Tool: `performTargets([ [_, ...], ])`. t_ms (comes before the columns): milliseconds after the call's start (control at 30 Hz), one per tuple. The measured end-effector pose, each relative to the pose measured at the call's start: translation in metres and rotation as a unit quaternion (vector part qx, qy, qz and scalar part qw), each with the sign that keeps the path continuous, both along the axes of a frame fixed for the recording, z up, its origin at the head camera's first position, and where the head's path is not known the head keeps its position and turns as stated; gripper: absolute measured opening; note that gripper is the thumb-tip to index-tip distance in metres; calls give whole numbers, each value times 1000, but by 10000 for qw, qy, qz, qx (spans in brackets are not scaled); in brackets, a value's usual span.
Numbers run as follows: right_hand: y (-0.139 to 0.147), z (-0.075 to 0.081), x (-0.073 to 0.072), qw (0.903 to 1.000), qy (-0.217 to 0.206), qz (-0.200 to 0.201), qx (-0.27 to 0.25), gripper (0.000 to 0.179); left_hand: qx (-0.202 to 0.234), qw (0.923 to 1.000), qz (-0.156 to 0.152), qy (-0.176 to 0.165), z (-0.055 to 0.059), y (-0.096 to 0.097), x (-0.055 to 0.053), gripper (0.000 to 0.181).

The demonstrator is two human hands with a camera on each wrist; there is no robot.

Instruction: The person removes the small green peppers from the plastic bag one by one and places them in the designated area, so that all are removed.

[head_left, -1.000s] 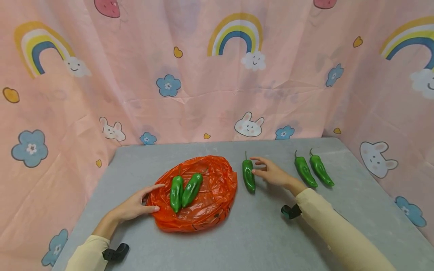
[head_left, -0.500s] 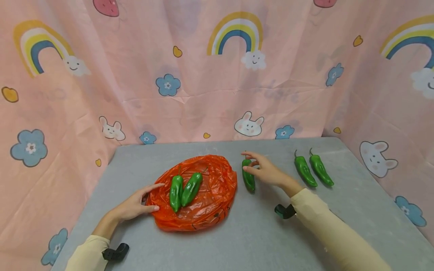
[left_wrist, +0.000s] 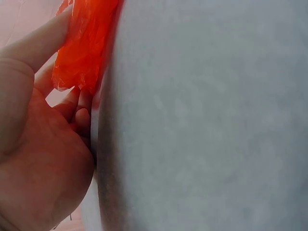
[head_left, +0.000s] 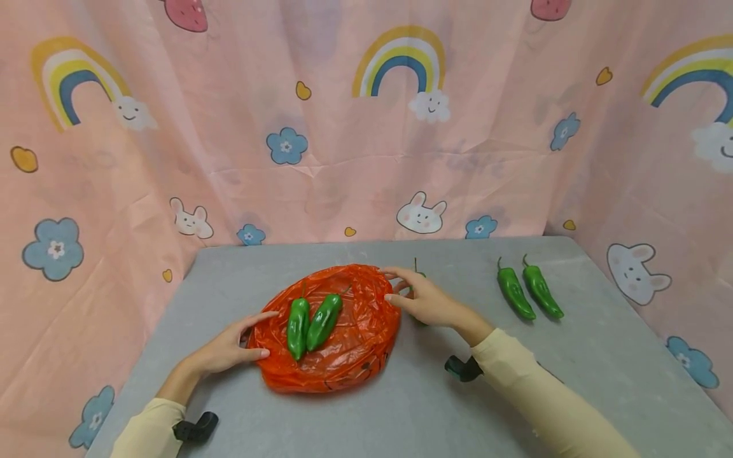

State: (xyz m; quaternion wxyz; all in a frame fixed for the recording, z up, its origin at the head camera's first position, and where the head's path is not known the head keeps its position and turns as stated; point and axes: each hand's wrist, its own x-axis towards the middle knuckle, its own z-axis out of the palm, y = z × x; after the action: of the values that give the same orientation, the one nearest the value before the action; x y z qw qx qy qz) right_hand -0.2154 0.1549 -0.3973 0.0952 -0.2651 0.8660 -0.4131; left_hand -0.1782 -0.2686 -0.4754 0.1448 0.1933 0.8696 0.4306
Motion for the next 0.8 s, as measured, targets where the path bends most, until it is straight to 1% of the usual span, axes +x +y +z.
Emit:
performTargets([
  [300,-22,-2,8,9993,-293,218,-65,52,4,10000,9,5,1,1,0,71],
  [433,-30,-4,10,9990,-250,366,-78,51,-47,10000,-31,60,2,0,0,70],
  [567,-38,-5,12,9985,-253,481,-42,51,-57,10000,-10,45,3,0,1,70],
  [700,-46,-5,15,9980,-143,617,23,52,-24,10000,14,-15,3,1,0,70],
  [800,-53,-7,17,9977,-138,664,77,52,-11,10000,30,-53,2,1,0,71],
])
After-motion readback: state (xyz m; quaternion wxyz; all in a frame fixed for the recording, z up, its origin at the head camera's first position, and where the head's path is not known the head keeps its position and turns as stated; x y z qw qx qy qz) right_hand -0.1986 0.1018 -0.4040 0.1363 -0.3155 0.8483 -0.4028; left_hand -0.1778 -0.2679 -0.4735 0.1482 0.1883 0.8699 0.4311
